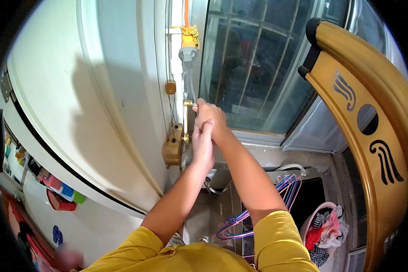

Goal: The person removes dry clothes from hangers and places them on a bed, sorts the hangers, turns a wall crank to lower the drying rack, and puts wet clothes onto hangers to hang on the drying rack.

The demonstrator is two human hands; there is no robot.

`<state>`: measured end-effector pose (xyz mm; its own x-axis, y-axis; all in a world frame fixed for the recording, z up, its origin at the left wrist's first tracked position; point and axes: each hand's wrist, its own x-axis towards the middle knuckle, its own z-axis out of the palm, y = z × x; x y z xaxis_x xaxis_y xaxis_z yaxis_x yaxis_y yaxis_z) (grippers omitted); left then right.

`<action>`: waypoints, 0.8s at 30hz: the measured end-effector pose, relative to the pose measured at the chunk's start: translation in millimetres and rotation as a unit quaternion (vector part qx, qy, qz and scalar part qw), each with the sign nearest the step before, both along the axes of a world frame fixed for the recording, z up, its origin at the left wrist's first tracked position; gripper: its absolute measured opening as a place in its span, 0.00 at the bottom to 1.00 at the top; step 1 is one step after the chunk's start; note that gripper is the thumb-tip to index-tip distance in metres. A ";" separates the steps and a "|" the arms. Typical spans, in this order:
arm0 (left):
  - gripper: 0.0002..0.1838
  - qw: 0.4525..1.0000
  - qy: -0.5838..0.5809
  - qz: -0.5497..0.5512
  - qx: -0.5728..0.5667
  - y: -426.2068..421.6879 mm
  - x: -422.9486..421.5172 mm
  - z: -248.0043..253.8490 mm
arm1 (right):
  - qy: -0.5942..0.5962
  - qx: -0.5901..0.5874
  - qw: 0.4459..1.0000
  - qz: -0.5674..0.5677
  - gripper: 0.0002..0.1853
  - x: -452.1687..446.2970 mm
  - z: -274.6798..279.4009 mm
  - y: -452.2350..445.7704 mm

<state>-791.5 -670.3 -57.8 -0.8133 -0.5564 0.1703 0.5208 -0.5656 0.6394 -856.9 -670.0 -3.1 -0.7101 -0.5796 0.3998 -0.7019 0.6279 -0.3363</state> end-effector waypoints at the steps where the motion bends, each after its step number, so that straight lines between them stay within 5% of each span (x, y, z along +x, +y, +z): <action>1: 0.25 1.000 -0.011 0.012 0.004 -1.3 -3.3 -4.7 | -0.013 0.012 1.000 -0.010 0.08 -5.0 -6.5 -3.3; 7: 0.26 0.994 -0.104 0.001 0.045 -5.8 -12.3 -56.3 | -0.060 0.057 0.996 -0.032 0.09 -21.3 -65.7 -4.2; 11: 0.32 0.978 -0.201 -0.011 0.050 9.3 6.9 -115.5 | -0.154 0.136 0.976 0.066 0.10 -5.3 -126.9 26.2; 13: 0.33 0.990 -0.132 -0.031 0.043 23.5 38.1 -124.0 | -0.170 0.160 0.963 0.135 0.16 13.6 -144.1 49.1; 18: 0.37 0.984 -0.078 0.061 -0.150 59.7 111.2 -110.6 | -0.134 0.056 0.977 0.154 0.07 101.6 -93.8 82.1; 22: 0.37 0.991 -0.035 0.042 -0.125 59.1 123.2 -42.4 | -0.014 0.033 0.985 0.170 0.06 112.3 -34.5 83.6; 24: 0.34 0.974 0.017 0.080 -0.211 45.0 105.2 -21.1 | 0.009 0.005 0.987 0.162 0.05 104.5 -7.7 73.2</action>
<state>-686.3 -625.3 -78.9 -0.7118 -0.5509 0.4357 0.6053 -0.1663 0.7785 -752.3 -596.9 -10.8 -0.4800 -0.7792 0.4031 -0.8719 0.3730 -0.3173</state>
